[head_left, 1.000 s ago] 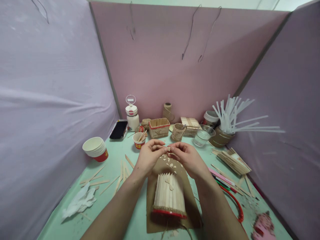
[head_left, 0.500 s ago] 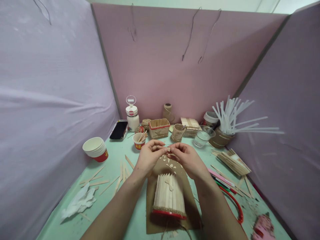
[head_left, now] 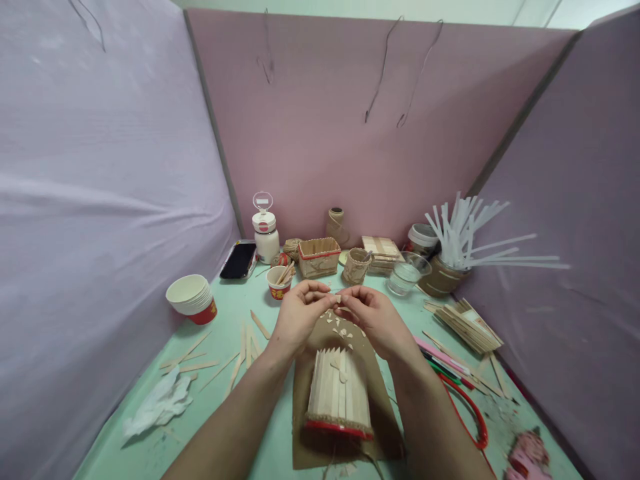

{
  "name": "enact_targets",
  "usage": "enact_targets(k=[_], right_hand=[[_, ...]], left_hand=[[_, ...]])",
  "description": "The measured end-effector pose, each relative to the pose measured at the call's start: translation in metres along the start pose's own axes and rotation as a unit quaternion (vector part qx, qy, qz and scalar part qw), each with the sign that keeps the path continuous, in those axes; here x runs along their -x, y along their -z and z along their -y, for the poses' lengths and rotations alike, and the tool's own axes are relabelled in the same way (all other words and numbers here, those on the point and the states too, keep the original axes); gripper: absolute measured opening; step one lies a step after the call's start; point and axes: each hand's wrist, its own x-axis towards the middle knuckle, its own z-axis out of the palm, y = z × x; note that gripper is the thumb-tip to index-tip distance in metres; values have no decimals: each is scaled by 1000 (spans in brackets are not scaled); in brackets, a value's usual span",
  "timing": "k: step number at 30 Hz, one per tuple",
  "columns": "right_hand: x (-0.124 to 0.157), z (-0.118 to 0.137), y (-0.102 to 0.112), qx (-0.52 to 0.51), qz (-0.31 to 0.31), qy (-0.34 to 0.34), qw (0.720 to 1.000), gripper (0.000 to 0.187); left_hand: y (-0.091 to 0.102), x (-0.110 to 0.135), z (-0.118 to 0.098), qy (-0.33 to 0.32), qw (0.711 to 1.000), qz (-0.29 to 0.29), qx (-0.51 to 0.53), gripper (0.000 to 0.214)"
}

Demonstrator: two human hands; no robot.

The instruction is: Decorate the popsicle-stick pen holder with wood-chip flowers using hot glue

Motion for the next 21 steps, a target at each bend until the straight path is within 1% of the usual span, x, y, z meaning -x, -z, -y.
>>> enact_targets(k=[12,17,21], right_hand=[[-2,-6,-2,2,-24,17,1000,24],[-1,-2,-3,-16,-21,9,1000,25],[0,1,-4,-32,-36,-1,999,26]], left_hand=[[-2,1,2,-2,1000,-13,8,31],[0,-1,2,5,1000,-8,22,30],[2,-3,4,7,1000,-5,29,29]])
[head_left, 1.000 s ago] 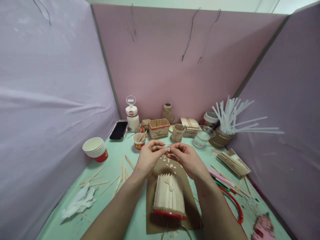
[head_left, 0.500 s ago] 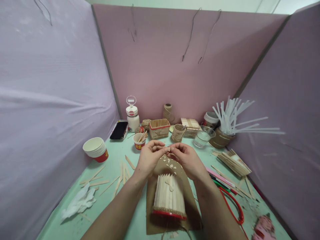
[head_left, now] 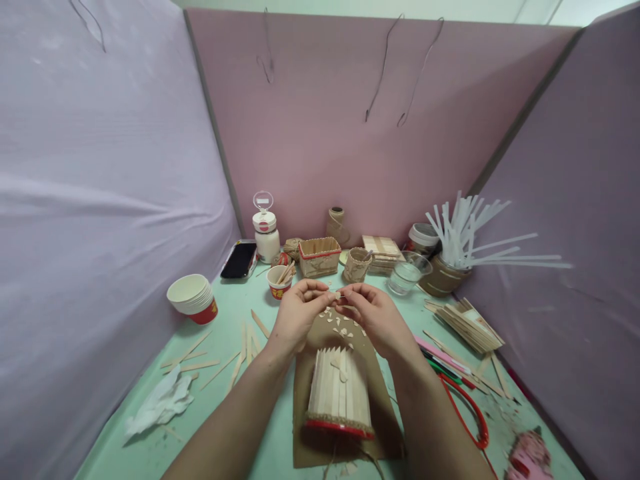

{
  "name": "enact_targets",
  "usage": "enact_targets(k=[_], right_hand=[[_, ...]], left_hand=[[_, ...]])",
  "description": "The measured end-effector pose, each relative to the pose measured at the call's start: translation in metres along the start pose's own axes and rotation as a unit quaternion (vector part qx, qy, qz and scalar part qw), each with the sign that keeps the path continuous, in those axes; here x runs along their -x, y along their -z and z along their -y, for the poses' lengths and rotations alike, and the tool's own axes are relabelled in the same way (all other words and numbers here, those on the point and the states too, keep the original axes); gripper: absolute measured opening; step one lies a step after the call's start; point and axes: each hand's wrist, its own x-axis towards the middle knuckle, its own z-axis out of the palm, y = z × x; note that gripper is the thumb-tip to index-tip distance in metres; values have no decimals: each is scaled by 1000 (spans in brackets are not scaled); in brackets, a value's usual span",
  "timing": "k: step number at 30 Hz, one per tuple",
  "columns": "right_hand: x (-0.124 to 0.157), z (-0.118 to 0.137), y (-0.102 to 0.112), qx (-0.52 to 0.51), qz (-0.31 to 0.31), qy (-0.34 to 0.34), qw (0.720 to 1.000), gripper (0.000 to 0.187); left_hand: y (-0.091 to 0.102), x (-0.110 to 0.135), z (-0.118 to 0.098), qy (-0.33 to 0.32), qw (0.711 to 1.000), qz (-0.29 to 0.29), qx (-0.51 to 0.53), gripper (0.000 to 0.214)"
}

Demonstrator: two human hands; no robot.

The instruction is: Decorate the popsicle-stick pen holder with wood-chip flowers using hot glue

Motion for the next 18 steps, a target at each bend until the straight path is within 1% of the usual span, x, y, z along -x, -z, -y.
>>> enact_targets(k=[7,11,18], right_hand=[[-2,-4,3,31,16,16,999,24],[-3,-5,4,48,16,18,999,22],[-4,-6,3,46,9,15,999,23]], left_hand=[[-2,1,1,-27,999,-3,-30,21],[-5,2,1,-30,999,2,-44,17],[-4,1,3,-33,998,-16,-48,21]])
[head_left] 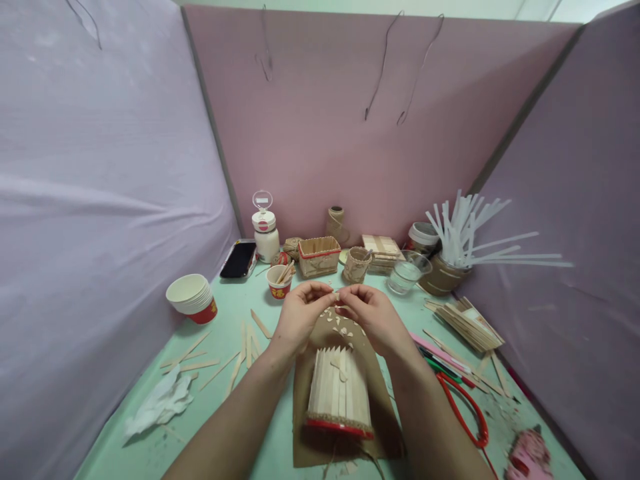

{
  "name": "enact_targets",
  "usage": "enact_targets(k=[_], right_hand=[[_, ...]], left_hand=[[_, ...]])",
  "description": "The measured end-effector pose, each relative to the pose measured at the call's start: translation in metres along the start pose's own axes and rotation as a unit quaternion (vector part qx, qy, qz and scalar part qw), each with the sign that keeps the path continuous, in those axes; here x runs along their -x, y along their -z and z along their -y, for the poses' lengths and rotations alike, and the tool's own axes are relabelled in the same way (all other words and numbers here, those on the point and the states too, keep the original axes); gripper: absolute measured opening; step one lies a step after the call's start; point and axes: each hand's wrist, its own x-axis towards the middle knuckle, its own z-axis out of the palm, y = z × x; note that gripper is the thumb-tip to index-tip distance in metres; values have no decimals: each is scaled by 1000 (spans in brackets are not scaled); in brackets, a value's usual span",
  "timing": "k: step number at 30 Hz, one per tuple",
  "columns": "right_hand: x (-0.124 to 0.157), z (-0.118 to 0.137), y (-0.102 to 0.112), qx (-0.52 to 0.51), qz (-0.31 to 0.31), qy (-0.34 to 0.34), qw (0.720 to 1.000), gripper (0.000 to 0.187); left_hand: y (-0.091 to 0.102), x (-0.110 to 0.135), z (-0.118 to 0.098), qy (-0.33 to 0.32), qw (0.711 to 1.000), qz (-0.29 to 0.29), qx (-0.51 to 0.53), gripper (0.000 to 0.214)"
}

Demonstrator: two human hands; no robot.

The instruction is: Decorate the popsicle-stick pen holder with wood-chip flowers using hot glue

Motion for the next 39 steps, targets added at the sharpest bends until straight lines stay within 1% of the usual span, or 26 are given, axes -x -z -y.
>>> enact_targets(k=[7,15,25,30,39], right_hand=[[1,0,-1,-7,-5,0,1000,27],[1,-2,-2,-3,-12,23,1000,26],[0,-8,-12,-15,-46,62,997,26],[1,-10,-16,-22,-60,76,995,26],[3,-8,-17,17,-65,96,993,26]], left_hand=[[0,0,1,-4,999,-3,32,23],[-1,2,-2,7,998,-12,62,28],[-2,2,-3,-20,998,-37,57,27],[-2,2,-4,-23,997,-42,55,26],[-1,2,-6,-5,997,-37,72,30]])
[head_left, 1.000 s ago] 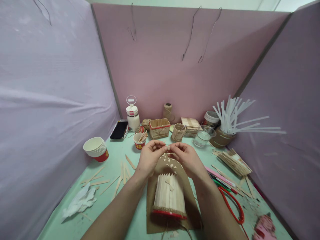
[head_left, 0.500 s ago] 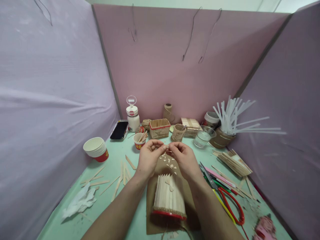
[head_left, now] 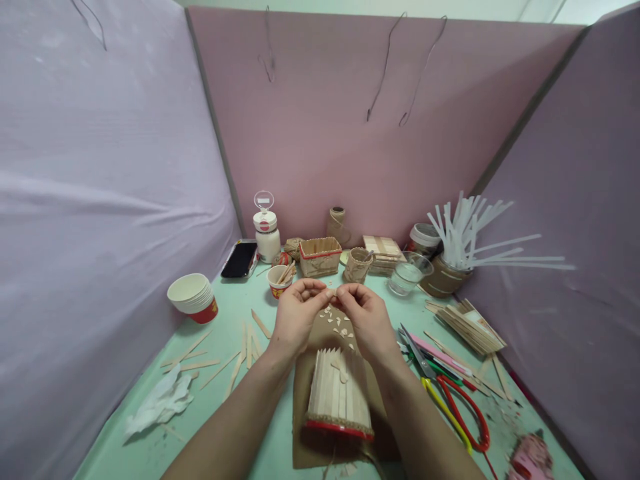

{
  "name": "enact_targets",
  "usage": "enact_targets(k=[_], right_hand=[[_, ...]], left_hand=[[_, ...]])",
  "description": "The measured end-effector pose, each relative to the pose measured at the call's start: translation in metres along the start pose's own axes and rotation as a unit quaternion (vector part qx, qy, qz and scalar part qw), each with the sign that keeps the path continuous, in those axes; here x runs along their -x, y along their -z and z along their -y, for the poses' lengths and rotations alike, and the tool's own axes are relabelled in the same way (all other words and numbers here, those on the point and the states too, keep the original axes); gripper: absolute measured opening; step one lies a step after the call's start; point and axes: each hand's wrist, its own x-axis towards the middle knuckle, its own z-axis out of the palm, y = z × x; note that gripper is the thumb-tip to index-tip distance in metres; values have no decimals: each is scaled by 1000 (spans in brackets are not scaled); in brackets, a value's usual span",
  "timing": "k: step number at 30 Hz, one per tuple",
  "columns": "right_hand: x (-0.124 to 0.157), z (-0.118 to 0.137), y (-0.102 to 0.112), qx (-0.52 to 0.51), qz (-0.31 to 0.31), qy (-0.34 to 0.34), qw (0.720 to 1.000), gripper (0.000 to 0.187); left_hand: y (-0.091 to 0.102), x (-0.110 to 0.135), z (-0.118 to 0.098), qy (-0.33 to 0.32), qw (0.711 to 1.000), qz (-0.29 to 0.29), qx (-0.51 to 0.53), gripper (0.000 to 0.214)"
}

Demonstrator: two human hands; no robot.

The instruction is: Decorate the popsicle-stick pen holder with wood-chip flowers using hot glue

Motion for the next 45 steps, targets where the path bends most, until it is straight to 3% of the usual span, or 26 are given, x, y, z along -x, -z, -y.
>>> enact_targets(k=[25,31,40,45], right_hand=[[2,3,-1,21,-6,11,1000,21],[-1,0,2,0,3,-12,1000,23],[-3,0,7,43,4,-20,999,23],[-3,-2,5,42,10,-23,999,21]], left_hand=[[1,0,2,12,1000,2,-3,29],[4,-3,1,44,999,28,-2,33],[10,-6,-3,23,989,60,-137,24],[11,-6,-1,13,988,60,-141,19]])
